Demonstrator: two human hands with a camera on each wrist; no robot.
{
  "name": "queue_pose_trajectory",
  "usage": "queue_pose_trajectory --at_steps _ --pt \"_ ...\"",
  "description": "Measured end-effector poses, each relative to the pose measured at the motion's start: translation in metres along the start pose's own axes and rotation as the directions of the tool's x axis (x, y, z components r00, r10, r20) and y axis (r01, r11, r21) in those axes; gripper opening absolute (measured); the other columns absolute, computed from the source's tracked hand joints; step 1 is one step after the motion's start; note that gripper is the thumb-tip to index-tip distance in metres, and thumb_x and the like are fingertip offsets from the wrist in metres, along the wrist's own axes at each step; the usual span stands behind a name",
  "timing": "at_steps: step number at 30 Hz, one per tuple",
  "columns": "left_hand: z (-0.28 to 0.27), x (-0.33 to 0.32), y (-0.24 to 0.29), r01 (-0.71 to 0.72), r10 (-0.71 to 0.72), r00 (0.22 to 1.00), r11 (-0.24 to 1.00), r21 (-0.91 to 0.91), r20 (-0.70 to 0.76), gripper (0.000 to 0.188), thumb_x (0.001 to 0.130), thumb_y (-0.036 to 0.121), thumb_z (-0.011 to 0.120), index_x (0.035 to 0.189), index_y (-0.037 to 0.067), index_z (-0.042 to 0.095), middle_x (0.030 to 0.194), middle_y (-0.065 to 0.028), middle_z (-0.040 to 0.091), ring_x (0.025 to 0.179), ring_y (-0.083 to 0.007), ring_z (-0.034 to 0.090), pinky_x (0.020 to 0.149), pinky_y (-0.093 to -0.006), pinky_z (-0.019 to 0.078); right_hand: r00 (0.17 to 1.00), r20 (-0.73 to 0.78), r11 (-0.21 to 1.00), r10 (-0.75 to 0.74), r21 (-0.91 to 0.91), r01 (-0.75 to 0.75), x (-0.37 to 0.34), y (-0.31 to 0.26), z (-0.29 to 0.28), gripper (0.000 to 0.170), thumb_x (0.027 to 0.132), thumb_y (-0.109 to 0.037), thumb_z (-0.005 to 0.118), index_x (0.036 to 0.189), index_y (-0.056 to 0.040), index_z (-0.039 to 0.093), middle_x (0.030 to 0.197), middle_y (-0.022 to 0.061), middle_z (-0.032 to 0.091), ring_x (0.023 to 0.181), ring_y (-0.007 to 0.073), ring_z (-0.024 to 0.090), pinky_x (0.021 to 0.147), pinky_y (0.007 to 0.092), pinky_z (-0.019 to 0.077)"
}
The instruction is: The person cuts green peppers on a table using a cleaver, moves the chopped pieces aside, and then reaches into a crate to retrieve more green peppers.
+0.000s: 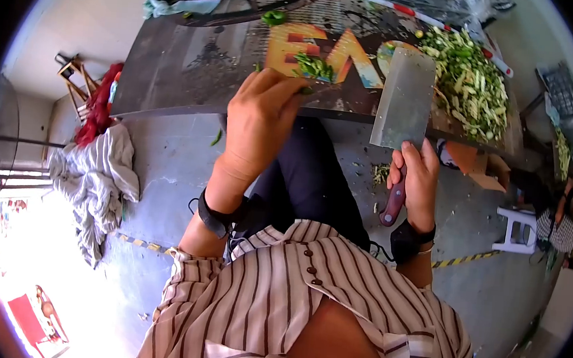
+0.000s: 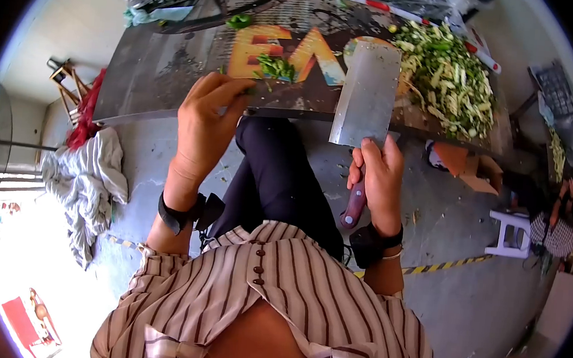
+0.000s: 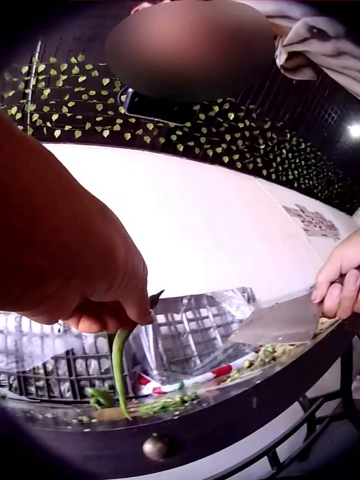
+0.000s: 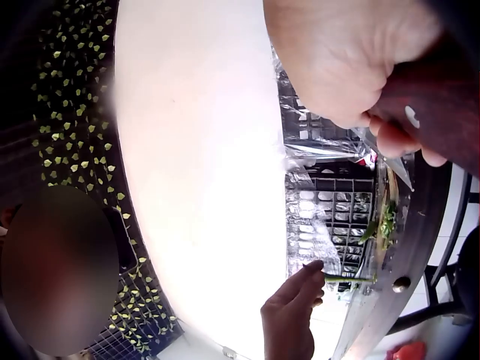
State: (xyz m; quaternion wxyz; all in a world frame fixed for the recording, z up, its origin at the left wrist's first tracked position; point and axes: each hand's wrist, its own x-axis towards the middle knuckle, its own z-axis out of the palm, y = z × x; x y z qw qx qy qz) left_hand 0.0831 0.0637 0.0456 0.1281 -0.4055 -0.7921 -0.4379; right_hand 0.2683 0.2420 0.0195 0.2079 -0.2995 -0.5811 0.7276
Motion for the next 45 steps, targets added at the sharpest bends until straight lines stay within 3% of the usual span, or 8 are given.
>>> queue_pose_trajectory --at_steps 2,8,20,30,32,36,38,45 --pt "0.015 0.006 0.011 -0.176 0.176 0.984 0.984 0.038 0.024 0.019 0.073 0.001 0.067 0.091 0.006 0.070 0.082 -0.0071 0.059 0.081 -0.0264 0.058 0.073 -0.0344 0.0467 0.999 -0.034 1.000 -0.006 -0.021 0.006 -0.003 -0.004 -0.006 0.015 0.095 -0.014 0.049 0.086 -0.0047 0.041 0.067 0.0031 0.048 0.045 0.0097 0.046 0.040 0.0264 0.0416" --pt "0.093 0.027 0.009 -0.284 0.271 0.945 0.958 0.044 0.185 0.014 0.073 0.007 0.066 0.087 0.008 0.069 0.084 -0.0078 0.062 0.086 -0.0288 0.058 0.076 -0.0384 0.0476 0.997 -0.067 0.993 -0.025 -0.119 0.017 -0.004 -0.011 -0.027 0.012 0.095 -0.014 0.047 0.090 -0.0034 0.045 0.067 0.0023 0.048 0.044 0.0082 0.045 0.041 0.0250 0.0409" --pt "0.118 0.024 -0.007 -0.116 0.127 0.971 0.991 -0.066 0.201 0.019 0.073 0.010 0.070 0.091 0.007 0.063 0.088 -0.0102 0.063 0.082 -0.0323 0.061 0.071 -0.0398 0.0489 0.994 0.067 0.908 -0.087 -0.406 0.107 0.023 -0.027 -0.034 0.016 0.094 -0.013 0.049 0.086 -0.0003 0.044 0.062 0.0028 0.047 0.043 0.0094 0.048 0.040 0.0261 0.0390" --pt "0.115 0.016 -0.011 -0.069 0.076 0.983 0.996 -0.052 0.165 0.013 0.072 0.011 0.070 0.083 0.008 0.064 0.078 -0.0069 0.063 0.076 -0.0280 0.062 0.068 -0.0371 0.0492 0.953 0.280 0.620 -0.111 -0.730 0.287 0.053 -0.050 0.002 0.021 0.092 -0.014 0.051 0.089 0.0060 0.044 0.060 0.0167 0.053 0.046 0.0229 0.054 0.047 0.0366 0.0430" --pt "0.115 0.016 -0.011 -0.071 0.079 0.984 0.996 -0.056 0.158 0.013 0.072 0.011 0.070 0.083 0.008 0.065 0.078 -0.0068 0.063 0.076 -0.0278 0.062 0.068 -0.0370 0.0492 0.895 0.393 0.428 -0.211 -0.786 0.447 0.062 -0.046 0.000 0.022 0.092 -0.014 0.050 0.090 0.0073 0.044 0.060 0.0167 0.054 0.048 0.0236 0.056 0.050 0.0383 0.0440" --pt "0.118 0.016 -0.013 -0.082 0.095 0.988 0.991 -0.109 0.124 0.012 0.069 0.013 0.071 0.075 0.007 0.062 0.075 -0.0088 0.059 0.074 -0.0300 0.060 0.069 -0.0403 0.0480 0.918 0.381 0.407 -0.108 -0.826 0.390 0.064 -0.061 0.012 0.022 0.092 -0.013 0.048 0.089 0.0088 0.043 0.059 0.0172 0.053 0.046 0.0237 0.056 0.047 0.0375 0.0444" --pt "0.117 0.016 -0.014 -0.090 0.101 0.985 0.993 -0.080 0.141 0.011 0.071 0.013 0.070 0.078 0.008 0.064 0.076 -0.0080 0.061 0.075 -0.0294 0.061 0.068 -0.0392 0.0486 0.939 0.324 0.498 0.113 -0.836 0.229 0.068 -0.073 0.020 0.023 0.091 -0.012 0.047 0.089 0.0104 0.043 0.058 0.0175 0.053 0.043 0.0239 0.056 0.041 0.0356 0.0441" --pt "0.113 0.015 -0.015 -0.080 0.088 0.980 0.995 -0.051 0.179 0.009 0.073 0.014 0.068 0.082 0.010 0.066 0.078 -0.0077 0.062 0.076 -0.0293 0.061 0.066 -0.0391 0.0494 0.913 0.406 0.470 0.047 -0.815 0.338 0.092 -0.068 0.035 0.025 0.090 -0.012 0.047 0.090 0.0132 0.045 0.057 0.0159 0.053 0.044 0.0215 0.058 0.039 0.0336 0.0446"
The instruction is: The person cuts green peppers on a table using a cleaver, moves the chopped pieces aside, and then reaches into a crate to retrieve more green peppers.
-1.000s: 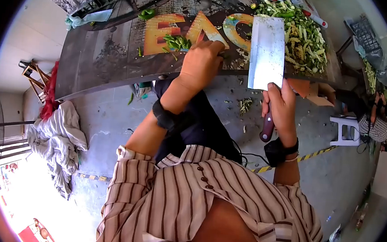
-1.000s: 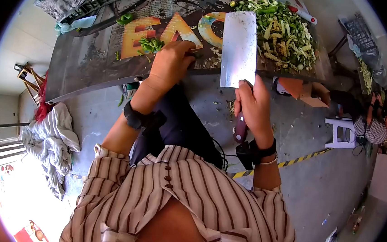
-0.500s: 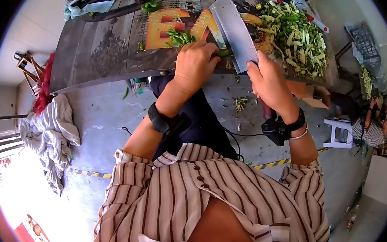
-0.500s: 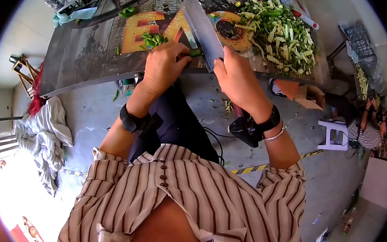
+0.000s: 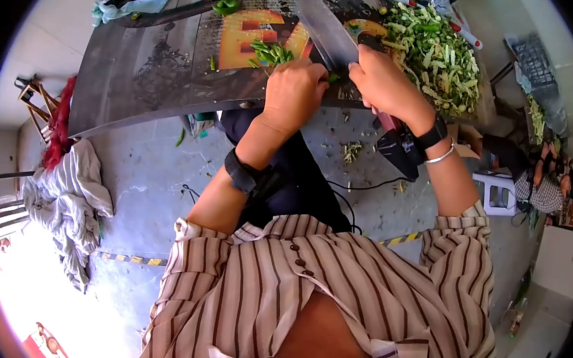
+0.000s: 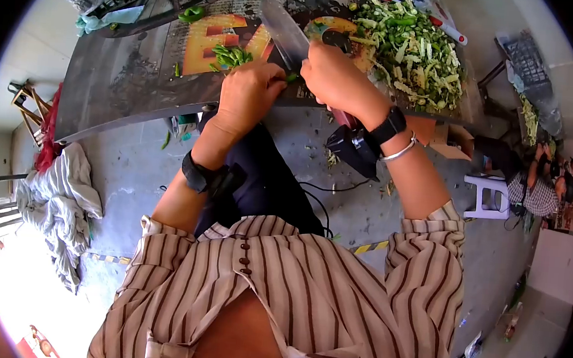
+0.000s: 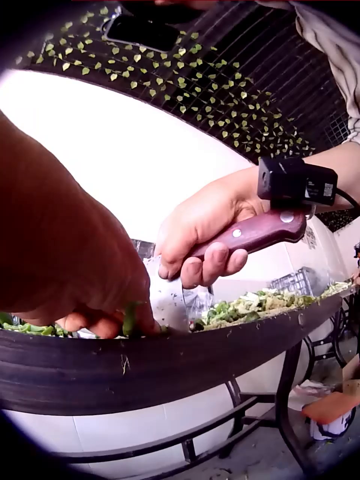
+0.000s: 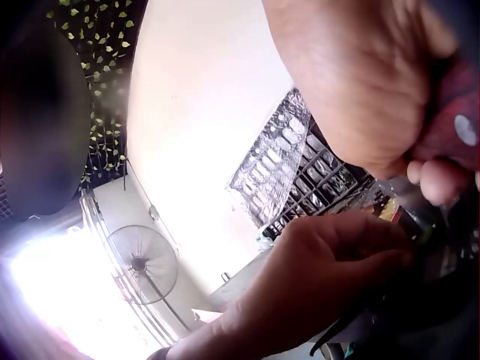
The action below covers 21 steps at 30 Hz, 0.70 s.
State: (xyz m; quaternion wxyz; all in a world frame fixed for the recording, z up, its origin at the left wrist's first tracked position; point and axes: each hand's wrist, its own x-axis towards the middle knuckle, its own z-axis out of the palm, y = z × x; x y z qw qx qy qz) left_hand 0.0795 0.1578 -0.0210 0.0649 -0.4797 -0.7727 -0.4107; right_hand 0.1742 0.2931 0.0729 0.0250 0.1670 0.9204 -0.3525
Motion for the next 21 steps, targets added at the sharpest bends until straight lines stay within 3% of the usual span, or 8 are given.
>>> queue_pose_trajectory --at_steps 1,4,6,8,11,17,21 --pt "-0.001 -0.001 0.000 0.000 0.000 1.000 1.000 0.004 -0.012 0.009 0.073 0.014 0.068 0.082 0.010 0.066 0.078 -0.0077 0.062 0.076 -0.0293 0.061 0.066 -0.0391 0.0494 1.000 -0.008 0.999 0.027 0.044 -0.027 0.002 -0.003 -0.001 0.025 0.089 -0.012 0.047 0.091 0.0128 0.046 0.056 0.0147 0.053 0.044 0.0206 0.057 0.040 0.0333 0.0450" --pt "-0.010 -0.006 0.000 0.032 -0.032 0.999 0.999 0.017 0.004 0.010 0.074 0.015 0.066 0.082 0.010 0.067 0.080 -0.0076 0.062 0.079 -0.0285 0.061 0.069 -0.0387 0.0482 0.987 -0.009 0.956 0.162 0.248 -0.154 0.002 0.023 -0.005 0.019 0.091 -0.014 0.042 0.098 0.0024 0.049 0.061 0.0004 0.048 0.043 0.0102 0.049 0.038 0.0266 0.0412" --pt "-0.017 -0.009 -0.006 -0.100 0.101 0.995 0.990 0.102 -0.002 0.011 0.074 0.014 0.064 0.085 0.012 0.067 0.082 -0.0060 0.059 0.081 -0.0268 0.060 0.074 -0.0378 0.0457 0.978 -0.105 0.941 0.182 0.307 -0.143 -0.011 0.030 -0.016 0.018 0.092 -0.016 0.043 0.099 -0.0004 0.050 0.062 -0.0005 0.045 0.042 0.0088 0.045 0.036 0.0257 0.0398" --pt "-0.029 -0.016 -0.012 -0.098 0.105 0.994 0.980 0.174 -0.028 0.012 0.075 0.013 0.064 0.086 0.013 0.067 0.081 -0.0049 0.058 0.082 -0.0256 0.059 0.075 -0.0371 0.0442 0.927 -0.286 0.964 0.242 0.182 -0.195 -0.014 0.066 -0.026 0.017 0.094 -0.017 0.044 0.098 -0.0018 0.050 0.061 -0.0004 0.043 0.042 0.0088 0.045 0.036 0.0248 0.0378" --pt "-0.055 -0.022 -0.028 -0.156 0.182 0.982 0.931 0.329 -0.050 0.009 0.076 0.011 0.062 0.083 0.015 0.065 0.081 -0.0018 0.055 0.085 -0.0223 0.057 0.072 -0.0345 0.0409 0.898 -0.350 0.904 0.266 0.414 -0.107 -0.036 0.068 -0.042 0.014 0.093 -0.017 0.046 0.093 -0.0025 0.047 0.067 0.0010 0.047 0.045 0.0087 0.046 0.038 0.0247 0.0395" --pt "-0.126 -0.020 -0.060 -0.055 0.176 0.955 0.894 0.445 -0.237 0.009 0.077 0.007 0.060 0.084 0.011 0.066 0.084 -0.0023 0.058 0.080 -0.0252 0.057 0.071 -0.0359 0.0454 0.911 -0.276 0.728 0.306 0.685 -0.037 -0.056 0.044 -0.018 0.012 0.094 -0.016 0.047 0.093 -0.0054 0.044 0.068 0.0015 0.048 0.048 0.0089 0.046 0.042 0.0257 0.0418" --pt "-0.125 -0.031 -0.083 -0.011 0.136 0.949 0.916 0.402 -0.284 0.012 0.077 0.007 0.062 0.087 0.011 0.067 0.085 -0.0032 0.060 0.082 -0.0261 0.059 0.071 -0.0357 0.0480 0.952 -0.198 0.673 0.235 0.740 -0.012 -0.053 0.020 0.017 0.014 0.094 -0.017 0.049 0.094 -0.0043 0.044 0.069 0.0029 0.049 0.048 0.0089 0.047 0.041 0.0251 0.0422"
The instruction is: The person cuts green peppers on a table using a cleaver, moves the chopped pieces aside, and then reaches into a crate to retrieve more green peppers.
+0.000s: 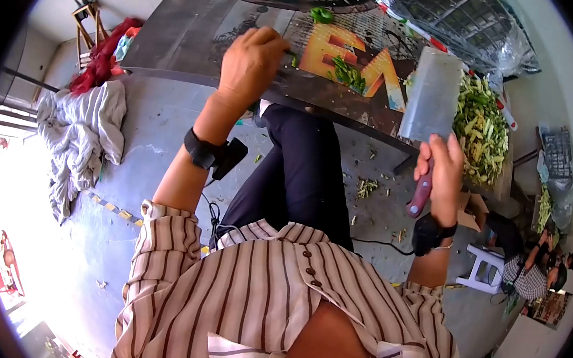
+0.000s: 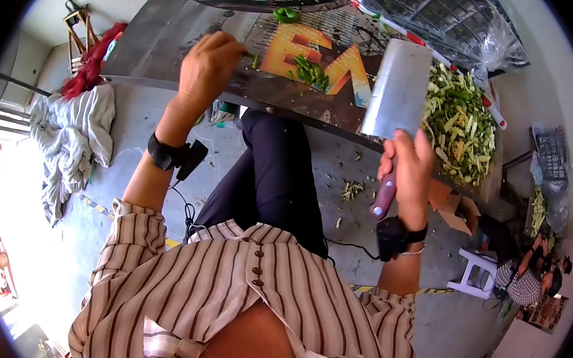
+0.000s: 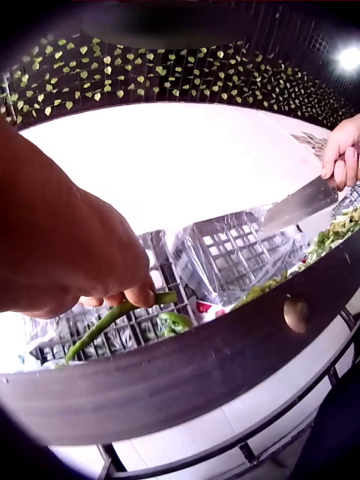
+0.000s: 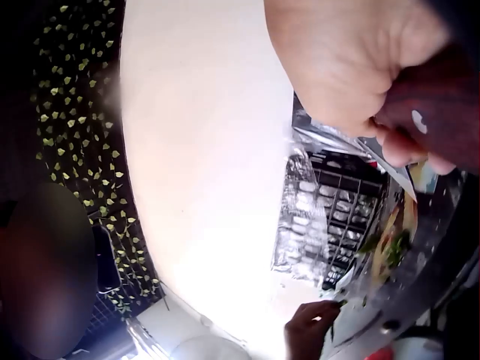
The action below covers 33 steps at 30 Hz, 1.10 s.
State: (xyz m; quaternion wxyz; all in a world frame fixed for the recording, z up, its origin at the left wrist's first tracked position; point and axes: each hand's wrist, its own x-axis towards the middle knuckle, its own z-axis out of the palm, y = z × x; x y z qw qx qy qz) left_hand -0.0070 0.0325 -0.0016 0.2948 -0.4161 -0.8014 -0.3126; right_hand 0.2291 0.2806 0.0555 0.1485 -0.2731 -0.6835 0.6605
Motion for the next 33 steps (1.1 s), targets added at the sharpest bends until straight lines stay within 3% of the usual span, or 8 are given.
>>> queue_pose_trajectory --at_steps 5,11,19,33 --pt "0.009 -0.027 0.004 0.049 -0.047 0.998 0.998 -0.046 0.039 0.012 0.075 0.006 0.064 0.086 0.009 0.067 0.088 -0.0036 0.062 0.082 -0.0263 0.059 0.072 -0.0355 0.0491 0.971 0.215 0.991 0.102 0.068 -0.119 -0.009 0.012 0.044 0.015 0.095 -0.017 0.051 0.093 -0.0044 0.044 0.069 0.0025 0.050 0.047 0.0077 0.047 0.040 0.0237 0.0421" --pt "0.010 -0.033 0.004 0.118 -0.124 0.991 0.987 -0.109 -0.050 0.016 0.076 0.004 0.065 0.091 0.007 0.068 0.092 -0.0044 0.062 0.083 -0.0268 0.061 0.072 -0.0343 0.0501 0.906 0.391 0.976 0.164 0.067 -0.206 -0.010 0.031 0.081 0.016 0.097 -0.019 0.049 0.091 -0.0052 0.044 0.067 0.0025 0.049 0.045 0.0075 0.047 0.039 0.0237 0.0421" --pt "0.006 -0.033 0.001 0.247 -0.250 0.968 0.942 -0.225 0.016 0.013 0.077 0.004 0.066 0.089 0.004 0.067 0.095 -0.0057 0.061 0.082 -0.0263 0.063 0.071 -0.0330 0.0508 0.892 0.429 0.970 0.146 0.113 -0.213 -0.009 0.039 0.099 0.014 0.096 -0.017 0.048 0.099 -0.0033 0.047 0.067 0.0020 0.048 0.044 0.0081 0.047 0.039 0.0245 0.0431" --pt "0.011 -0.032 -0.003 0.267 -0.268 0.963 0.935 -0.236 0.025 0.012 0.076 0.007 0.068 0.089 0.006 0.069 0.094 -0.0045 0.062 0.081 -0.0249 0.064 0.070 -0.0319 0.0508 0.887 0.429 0.954 0.168 0.155 -0.256 -0.011 0.050 0.108 0.010 0.096 -0.015 0.047 0.096 -0.0050 0.046 0.067 0.0022 0.047 0.044 0.0087 0.046 0.039 0.0258 0.0429"
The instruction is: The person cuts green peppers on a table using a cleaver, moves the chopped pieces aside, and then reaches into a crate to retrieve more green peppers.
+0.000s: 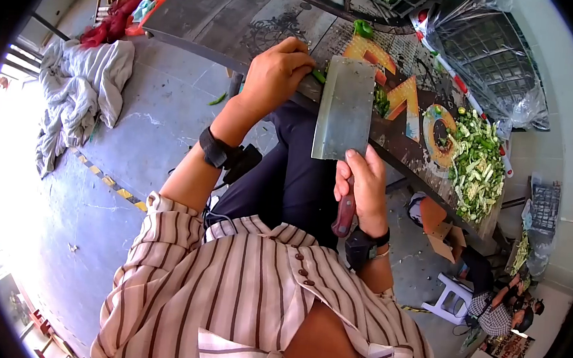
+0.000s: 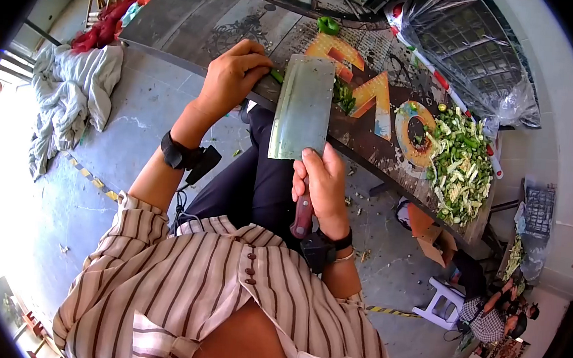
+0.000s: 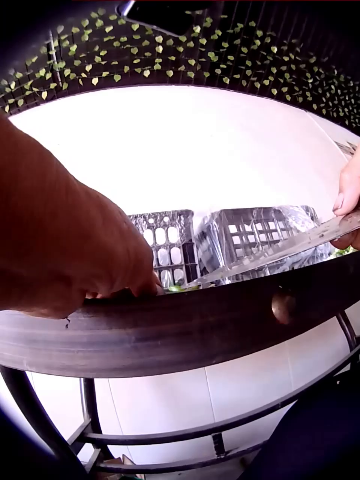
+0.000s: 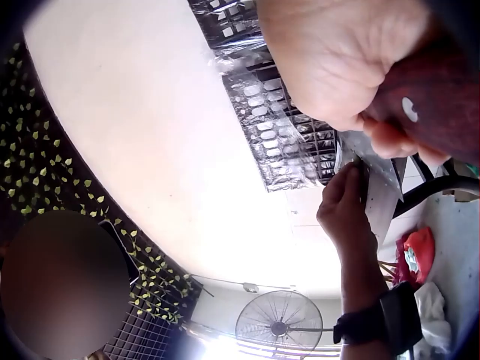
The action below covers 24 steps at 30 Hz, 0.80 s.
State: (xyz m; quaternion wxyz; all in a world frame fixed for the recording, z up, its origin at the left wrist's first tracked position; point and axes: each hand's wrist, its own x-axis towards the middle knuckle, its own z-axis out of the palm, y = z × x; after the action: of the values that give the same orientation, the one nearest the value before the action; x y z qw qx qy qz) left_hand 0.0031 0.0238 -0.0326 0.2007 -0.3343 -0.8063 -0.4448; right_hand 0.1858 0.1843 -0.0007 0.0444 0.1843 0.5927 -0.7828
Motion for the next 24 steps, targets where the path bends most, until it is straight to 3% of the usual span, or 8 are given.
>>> queue_pose_trajectory --at_steps 15,24 --pt "0.0007 0.0001 -0.0003 0.021 -0.021 1.000 1.000 0.014 -0.005 0.011 0.076 0.008 0.067 0.087 0.008 0.069 0.093 -0.0022 0.062 0.080 -0.0232 0.064 0.069 -0.0316 0.0509 1.000 -0.005 1.000 0.001 -0.002 -0.001 -0.0006 0.0032 0.0002 0.009 0.095 -0.014 0.047 0.100 -0.0062 0.048 0.067 0.0008 0.044 0.045 0.0081 0.043 0.038 0.0252 0.0423" --pt "0.0003 0.0005 0.0014 0.050 -0.050 0.999 0.998 0.029 0.001 0.012 0.076 0.009 0.067 0.088 0.009 0.069 0.094 -0.0017 0.062 0.081 -0.0227 0.064 0.069 -0.0317 0.0509 1.000 -0.018 1.000 0.021 0.023 -0.020 0.0001 0.0040 0.0031 0.015 0.096 -0.017 0.048 0.086 -0.0065 0.043 0.066 0.0018 0.044 0.045 0.0094 0.044 0.039 0.0269 0.0420"
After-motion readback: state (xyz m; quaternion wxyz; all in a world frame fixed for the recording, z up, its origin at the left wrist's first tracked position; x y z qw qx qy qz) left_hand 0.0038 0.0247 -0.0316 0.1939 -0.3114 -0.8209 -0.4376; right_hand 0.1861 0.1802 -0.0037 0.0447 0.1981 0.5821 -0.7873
